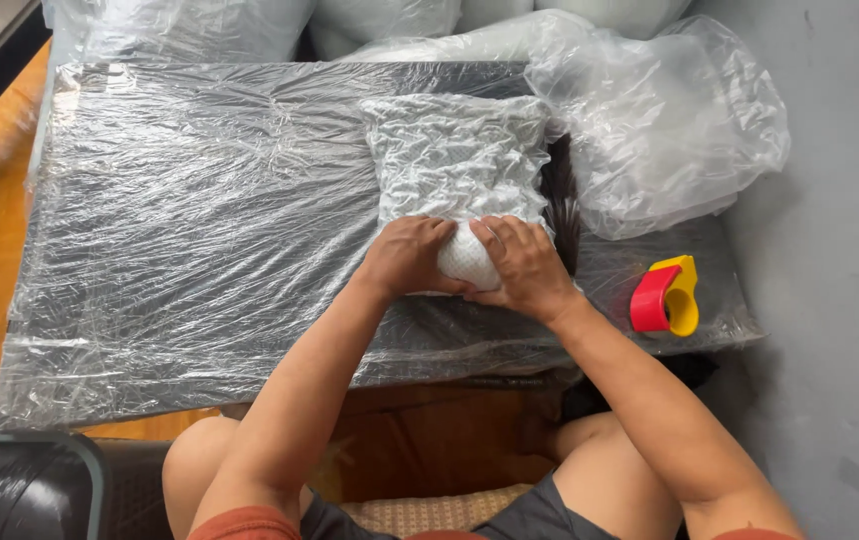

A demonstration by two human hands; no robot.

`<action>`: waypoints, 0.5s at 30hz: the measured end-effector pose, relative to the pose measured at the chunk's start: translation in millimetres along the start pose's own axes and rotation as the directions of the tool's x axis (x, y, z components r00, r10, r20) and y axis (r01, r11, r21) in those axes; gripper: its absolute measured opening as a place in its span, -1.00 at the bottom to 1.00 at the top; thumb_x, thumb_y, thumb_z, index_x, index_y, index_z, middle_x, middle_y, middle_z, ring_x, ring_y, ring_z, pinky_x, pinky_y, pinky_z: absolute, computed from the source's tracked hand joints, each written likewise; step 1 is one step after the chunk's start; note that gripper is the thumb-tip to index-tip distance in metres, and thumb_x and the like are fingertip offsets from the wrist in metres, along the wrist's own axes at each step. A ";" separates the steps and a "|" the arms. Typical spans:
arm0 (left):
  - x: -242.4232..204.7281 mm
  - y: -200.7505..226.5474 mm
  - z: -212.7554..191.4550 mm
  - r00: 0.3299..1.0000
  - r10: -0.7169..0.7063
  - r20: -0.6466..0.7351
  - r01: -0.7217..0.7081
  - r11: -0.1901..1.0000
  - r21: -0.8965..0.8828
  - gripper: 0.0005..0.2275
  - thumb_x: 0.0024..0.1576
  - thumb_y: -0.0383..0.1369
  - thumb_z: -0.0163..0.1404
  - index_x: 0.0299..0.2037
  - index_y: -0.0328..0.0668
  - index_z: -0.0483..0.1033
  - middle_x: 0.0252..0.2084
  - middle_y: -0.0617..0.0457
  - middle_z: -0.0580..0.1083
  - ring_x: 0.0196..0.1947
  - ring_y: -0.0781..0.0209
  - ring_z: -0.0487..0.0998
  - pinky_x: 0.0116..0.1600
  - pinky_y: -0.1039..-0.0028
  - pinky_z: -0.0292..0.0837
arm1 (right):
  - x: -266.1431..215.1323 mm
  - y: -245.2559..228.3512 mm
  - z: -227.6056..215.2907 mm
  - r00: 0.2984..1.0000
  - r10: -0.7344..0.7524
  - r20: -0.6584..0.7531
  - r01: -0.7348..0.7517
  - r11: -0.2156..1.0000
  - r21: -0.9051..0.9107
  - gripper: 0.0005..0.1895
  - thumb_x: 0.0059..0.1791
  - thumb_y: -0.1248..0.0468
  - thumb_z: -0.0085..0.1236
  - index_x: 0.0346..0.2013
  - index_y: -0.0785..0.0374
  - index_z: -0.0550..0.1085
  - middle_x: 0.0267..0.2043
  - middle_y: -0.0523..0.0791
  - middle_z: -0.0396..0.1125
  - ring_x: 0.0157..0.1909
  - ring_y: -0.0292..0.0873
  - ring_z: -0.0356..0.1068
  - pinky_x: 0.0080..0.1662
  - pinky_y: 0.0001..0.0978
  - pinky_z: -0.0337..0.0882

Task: Vacuum sealing a cushion in a plastic bag and securing it with tape

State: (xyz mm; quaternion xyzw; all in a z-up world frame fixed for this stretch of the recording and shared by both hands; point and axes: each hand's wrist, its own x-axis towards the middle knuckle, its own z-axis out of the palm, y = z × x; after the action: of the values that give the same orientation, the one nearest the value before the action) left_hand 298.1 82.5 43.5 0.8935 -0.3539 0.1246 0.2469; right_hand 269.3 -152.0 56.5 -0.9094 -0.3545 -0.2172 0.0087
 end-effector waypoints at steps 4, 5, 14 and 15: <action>4.5 17.1 -17.5 0.998 0.059 -0.001 -0.058 0.991 0.119 -0.29 -0.30 0.31 0.22 -0.20 -0.15 0.50 -0.36 -0.01 0.56 -0.29 0.01 0.64 -0.13 0.28 0.54 | -5.4 -2.1 -8.9 0.999 -0.013 -0.052 0.011 0.999 -0.037 0.15 -0.40 -0.30 0.38 0.37 0.13 0.28 0.11 -0.07 0.30 0.16 -0.01 0.33 0.10 -0.09 0.33; 4.7 20.6 -23.1 0.995 0.095 -0.025 -0.090 0.983 0.161 -0.32 -0.29 0.30 0.21 -0.26 -0.15 0.48 -0.40 -0.02 0.54 -0.31 -0.01 0.63 -0.16 0.27 0.53 | -4.5 -3.7 -14.3 0.997 -0.017 -0.077 0.014 0.999 -0.038 0.14 -0.42 -0.25 0.41 0.36 0.15 0.30 0.10 -0.06 0.30 0.14 0.01 0.33 0.10 -0.05 0.33; -62.2 103.9 -65.5 0.995 0.055 0.080 -0.067 0.987 0.144 -0.32 -0.26 0.30 0.21 -0.26 -0.18 0.46 -0.40 -0.05 0.54 -0.28 -0.01 0.62 -0.16 0.27 0.51 | -46.3 -67.9 -89.0 0.990 -0.095 -0.102 0.094 0.995 -0.016 0.05 -0.35 -0.40 0.32 0.24 0.15 0.37 0.05 -0.07 0.32 0.07 0.00 0.36 0.04 -0.08 0.35; -73.9 109.7 -61.1 0.995 0.042 0.085 -0.053 0.989 0.138 -0.32 -0.26 0.30 0.21 -0.26 -0.18 0.46 -0.40 -0.05 0.54 -0.28 -0.01 0.62 -0.16 0.27 0.51 | -52.2 -75.7 -94.9 0.991 -0.099 -0.093 0.099 0.995 -0.004 0.05 -0.35 -0.40 0.32 0.24 0.15 0.37 0.05 -0.07 0.32 0.07 0.00 0.36 0.04 -0.08 0.35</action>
State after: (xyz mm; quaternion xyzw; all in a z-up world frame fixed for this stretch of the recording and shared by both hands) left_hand 166.0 88.2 104.7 0.9042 -0.3753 0.1183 0.1657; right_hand 149.1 -145.0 111.0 -0.8797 -0.3984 -0.2593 0.0150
